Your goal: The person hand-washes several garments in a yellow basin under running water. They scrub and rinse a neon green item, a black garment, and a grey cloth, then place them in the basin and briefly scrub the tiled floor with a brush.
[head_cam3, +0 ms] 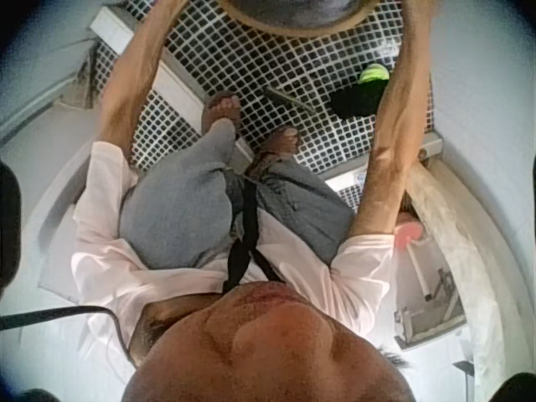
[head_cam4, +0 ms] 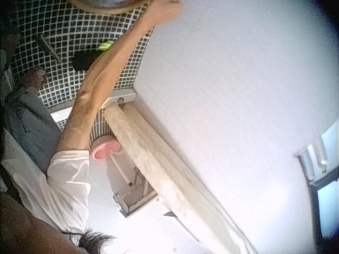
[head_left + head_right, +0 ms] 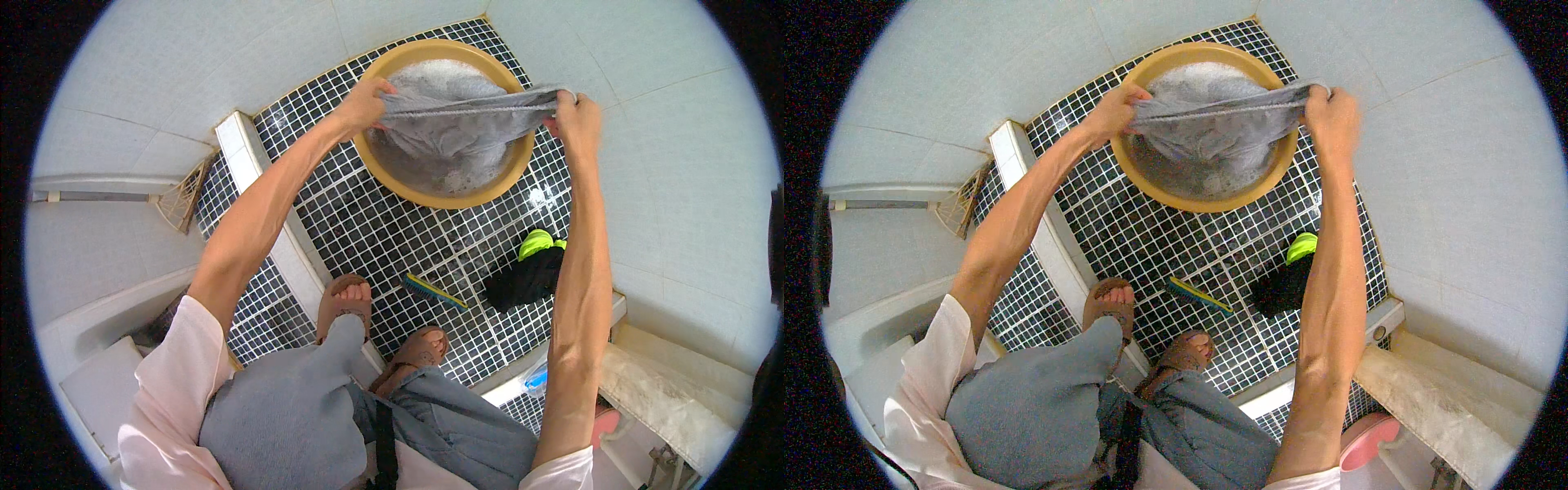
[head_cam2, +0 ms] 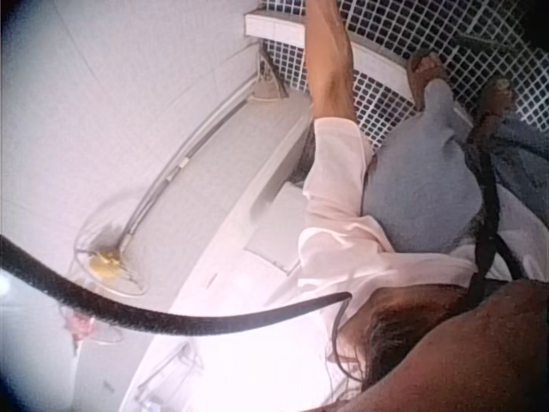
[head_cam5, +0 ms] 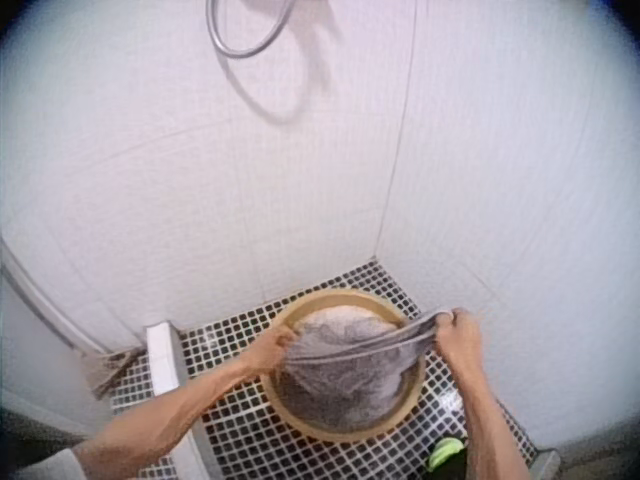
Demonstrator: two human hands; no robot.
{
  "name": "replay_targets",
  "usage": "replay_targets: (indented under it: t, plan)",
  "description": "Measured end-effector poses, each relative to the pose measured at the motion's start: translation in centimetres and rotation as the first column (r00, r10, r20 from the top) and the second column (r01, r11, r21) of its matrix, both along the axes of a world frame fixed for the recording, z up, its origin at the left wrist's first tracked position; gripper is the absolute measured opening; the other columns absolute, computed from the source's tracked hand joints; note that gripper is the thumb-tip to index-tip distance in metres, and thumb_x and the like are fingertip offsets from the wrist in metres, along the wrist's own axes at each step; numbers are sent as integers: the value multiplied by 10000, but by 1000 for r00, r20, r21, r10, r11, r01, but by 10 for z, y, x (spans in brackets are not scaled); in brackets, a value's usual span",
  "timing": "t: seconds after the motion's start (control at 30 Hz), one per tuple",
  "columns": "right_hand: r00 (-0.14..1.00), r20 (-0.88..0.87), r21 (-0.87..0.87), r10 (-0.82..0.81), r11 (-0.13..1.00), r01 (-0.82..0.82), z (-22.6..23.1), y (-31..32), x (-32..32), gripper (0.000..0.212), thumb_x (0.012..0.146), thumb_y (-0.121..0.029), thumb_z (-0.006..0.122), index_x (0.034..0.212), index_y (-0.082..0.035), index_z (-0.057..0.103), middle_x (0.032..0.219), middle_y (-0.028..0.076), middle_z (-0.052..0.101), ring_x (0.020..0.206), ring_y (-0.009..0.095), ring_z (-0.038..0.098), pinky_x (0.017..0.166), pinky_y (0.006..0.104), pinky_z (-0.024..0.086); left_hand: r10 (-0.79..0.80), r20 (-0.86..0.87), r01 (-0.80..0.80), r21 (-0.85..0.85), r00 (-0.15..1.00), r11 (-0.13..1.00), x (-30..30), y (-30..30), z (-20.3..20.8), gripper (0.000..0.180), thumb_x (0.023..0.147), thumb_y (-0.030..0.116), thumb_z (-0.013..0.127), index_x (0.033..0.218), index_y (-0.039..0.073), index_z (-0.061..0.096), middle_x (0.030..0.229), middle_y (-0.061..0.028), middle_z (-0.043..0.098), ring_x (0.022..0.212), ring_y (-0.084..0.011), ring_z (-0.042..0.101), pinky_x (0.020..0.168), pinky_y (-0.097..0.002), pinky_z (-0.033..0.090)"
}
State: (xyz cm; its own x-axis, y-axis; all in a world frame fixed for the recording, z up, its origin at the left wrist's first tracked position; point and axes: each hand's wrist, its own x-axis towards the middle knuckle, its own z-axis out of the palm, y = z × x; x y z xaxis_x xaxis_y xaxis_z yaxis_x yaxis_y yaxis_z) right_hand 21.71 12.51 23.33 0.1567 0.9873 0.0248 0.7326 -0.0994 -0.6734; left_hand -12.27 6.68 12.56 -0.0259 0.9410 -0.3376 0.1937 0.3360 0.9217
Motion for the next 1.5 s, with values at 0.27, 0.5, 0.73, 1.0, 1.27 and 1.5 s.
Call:
replay_targets:
  t: [0.27,0.5,0.73,1.0,1.27,1.5]
  plan:
    - [506,-850,75,148,984,-163,55,4,-26,255,1025,-118,500,1115,70,647,916,113,678,771,193,642,723,386,549,-324,-142,319,-57,935,946,30,-29,26,356,886,226,644,1127,-36,657,881,-87,673,763,-148,641,646,-301,518]
    - [699,-700,123,147,989,-85,92,-15,-21,314,975,-122,519,1176,21,714,958,97,697,808,188,648,763,383,553,149,483,-220,93,863,971,-20,12,75,179,976,77,554,1032,-69,643,1093,-164,659,908,-254,702,873,-389,646]
    - [645,-751,187,141,982,2,131,-9,4,257,938,-129,629,1100,47,725,1008,98,723,858,186,664,796,374,554,107,692,-305,170,714,937,-29,44,153,107,913,66,640,969,-21,671,915,-106,686,805,-215,680,757,-348,595]
    - [869,-433,308,240,945,-108,119,-31,36,248,995,-244,619,994,0,660,694,68,658,577,133,635,600,284,547,298,-109,-158,653,948,741,-22,24,193,170,954,156,634,963,-3,695,856,-57,671,758,-168,646,675,-322,542]
    - [955,-289,-414,-65,908,-63,-77,-49,43,255,933,-139,546,952,110,600,838,250,687,686,304,709,586,420,614,86,-326,-95,-14,941,995,-14,-11,40,352,951,326,652,890,-15,717,722,-60,631,574,-158,542,550,-371,458]
    - [509,-860,-6,43,996,-94,88,1,5,348,1085,-173,484,1311,85,547,1199,171,619,1013,231,644,883,330,593,-118,-147,182,568,982,803,3,34,117,312,907,290,687,1091,38,687,932,-45,691,823,-229,661,757,-422,533]
